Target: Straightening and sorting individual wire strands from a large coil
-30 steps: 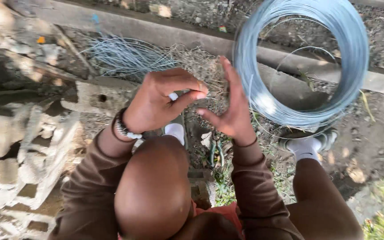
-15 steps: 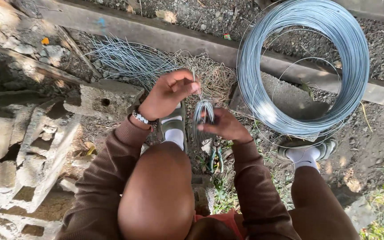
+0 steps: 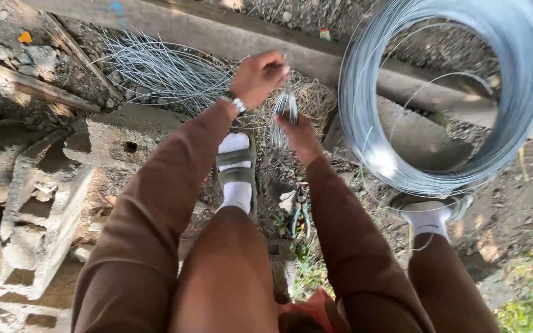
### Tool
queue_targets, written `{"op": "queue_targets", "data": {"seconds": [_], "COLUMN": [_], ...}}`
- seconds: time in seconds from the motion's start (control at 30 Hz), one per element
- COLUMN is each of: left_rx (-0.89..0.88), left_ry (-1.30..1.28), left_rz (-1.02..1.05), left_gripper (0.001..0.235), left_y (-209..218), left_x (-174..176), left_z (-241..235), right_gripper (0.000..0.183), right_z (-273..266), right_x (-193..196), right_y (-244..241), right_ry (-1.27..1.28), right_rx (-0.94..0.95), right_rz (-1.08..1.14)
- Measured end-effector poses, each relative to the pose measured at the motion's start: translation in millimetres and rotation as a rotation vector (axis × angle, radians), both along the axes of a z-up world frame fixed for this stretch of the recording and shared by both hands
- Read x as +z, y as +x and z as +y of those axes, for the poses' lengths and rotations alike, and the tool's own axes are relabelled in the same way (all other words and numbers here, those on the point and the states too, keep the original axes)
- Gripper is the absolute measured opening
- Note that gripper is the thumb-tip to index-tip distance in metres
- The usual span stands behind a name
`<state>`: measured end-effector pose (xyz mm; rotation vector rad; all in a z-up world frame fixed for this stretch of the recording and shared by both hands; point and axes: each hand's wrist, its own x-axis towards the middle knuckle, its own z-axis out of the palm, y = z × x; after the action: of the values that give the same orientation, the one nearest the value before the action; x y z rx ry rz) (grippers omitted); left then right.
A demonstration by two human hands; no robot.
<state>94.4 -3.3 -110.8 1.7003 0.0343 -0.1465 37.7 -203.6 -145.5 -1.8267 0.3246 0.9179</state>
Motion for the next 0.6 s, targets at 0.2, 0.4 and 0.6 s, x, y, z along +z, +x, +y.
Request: {"op": "queue_targets", "data": {"seconds": [0.2, 0.4, 0.6], "left_rx": [0.054, -0.225, -0.292], "left_ry": [0.371, 1.081, 1.261], "left_rz": [-0.062, 0.067, -0.283], "left_gripper": [0.052, 0.016, 0.013], "left_y": [25, -76, -103], "left_x": [-23, -43, -92], "left_z": [4, 66, 67], "right_gripper": [0.054, 0.065, 0.047], "right_z": [9, -29, -7], "right_x": [-3, -70, 27], "right_y": [55, 36, -20], "right_ry": [-0.218, -0.23, -0.303], "right_rx": [0.001, 0.122, 0.077], "right_rz": [0.167, -0.049, -0.568]}}
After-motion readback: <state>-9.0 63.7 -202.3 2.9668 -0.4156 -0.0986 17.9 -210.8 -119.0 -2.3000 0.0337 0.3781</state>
